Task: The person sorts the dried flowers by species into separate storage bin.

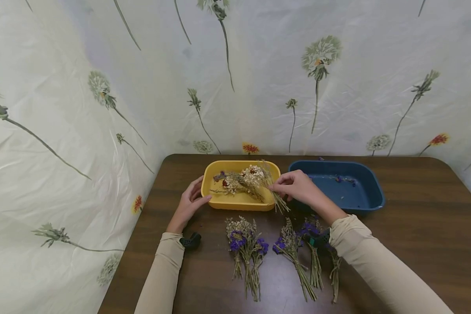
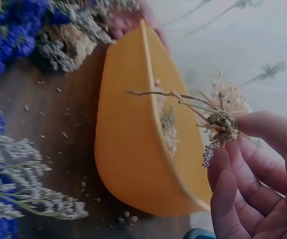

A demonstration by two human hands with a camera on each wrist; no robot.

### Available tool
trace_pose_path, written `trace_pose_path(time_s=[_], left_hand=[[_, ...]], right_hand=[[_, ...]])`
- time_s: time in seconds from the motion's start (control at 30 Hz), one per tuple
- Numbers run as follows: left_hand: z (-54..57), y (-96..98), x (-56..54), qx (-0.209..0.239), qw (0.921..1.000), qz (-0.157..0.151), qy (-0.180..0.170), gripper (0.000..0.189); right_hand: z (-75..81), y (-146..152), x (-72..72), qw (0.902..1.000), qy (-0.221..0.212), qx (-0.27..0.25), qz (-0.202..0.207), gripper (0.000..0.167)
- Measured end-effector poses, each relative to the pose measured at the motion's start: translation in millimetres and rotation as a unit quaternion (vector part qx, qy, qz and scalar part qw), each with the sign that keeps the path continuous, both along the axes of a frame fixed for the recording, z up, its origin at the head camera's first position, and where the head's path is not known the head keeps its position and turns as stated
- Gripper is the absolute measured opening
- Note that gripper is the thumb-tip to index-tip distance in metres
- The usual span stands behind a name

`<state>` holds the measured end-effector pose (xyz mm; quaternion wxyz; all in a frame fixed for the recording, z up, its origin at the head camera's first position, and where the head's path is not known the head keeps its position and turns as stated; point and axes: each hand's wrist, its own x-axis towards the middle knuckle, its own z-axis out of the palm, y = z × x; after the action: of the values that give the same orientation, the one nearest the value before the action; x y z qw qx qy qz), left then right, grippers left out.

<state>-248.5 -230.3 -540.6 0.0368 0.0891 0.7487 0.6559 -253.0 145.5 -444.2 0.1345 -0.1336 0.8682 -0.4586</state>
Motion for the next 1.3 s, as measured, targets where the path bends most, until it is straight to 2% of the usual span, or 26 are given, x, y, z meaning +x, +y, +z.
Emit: trace_pose_path(time_s=[0.2,0.5,0.9,1.13,1.3], left_hand=[[-0.9,-1.0,-0.4,0.000,1.0000,0.001,-0.001,0.071],[-1.0,-0.8,-1.0,-0.003,1.0000,-0.001,0.005,0.072],[-1.9,-2.6,-1.8,0.005,1.0000,-0.002,0.003,0.071],[-2.1,-3.2,-1.6,0.004,1.0000,0.002,0.001,0.070],[-1.3,-2.6,-1.3,0.005,1.0000,-0.003,0.004,0.071]], right_hand=[[2.3,-11,-15.4,0.9999,-0.004,0.011,0.006,0.030],[-1.8,-26,-32.8,0.9984,0.016,0.044,0.030,0.027],[-7.2,-38,-45.8,0.9945,0.034,0.093,0.034,0.023],[-8.1,-50,-49.2,0.9866,0.061,0.130,0.077,0.025],[-12.6,-54,-51.3,0.9797,0.073,0.157,0.101,0.018]])
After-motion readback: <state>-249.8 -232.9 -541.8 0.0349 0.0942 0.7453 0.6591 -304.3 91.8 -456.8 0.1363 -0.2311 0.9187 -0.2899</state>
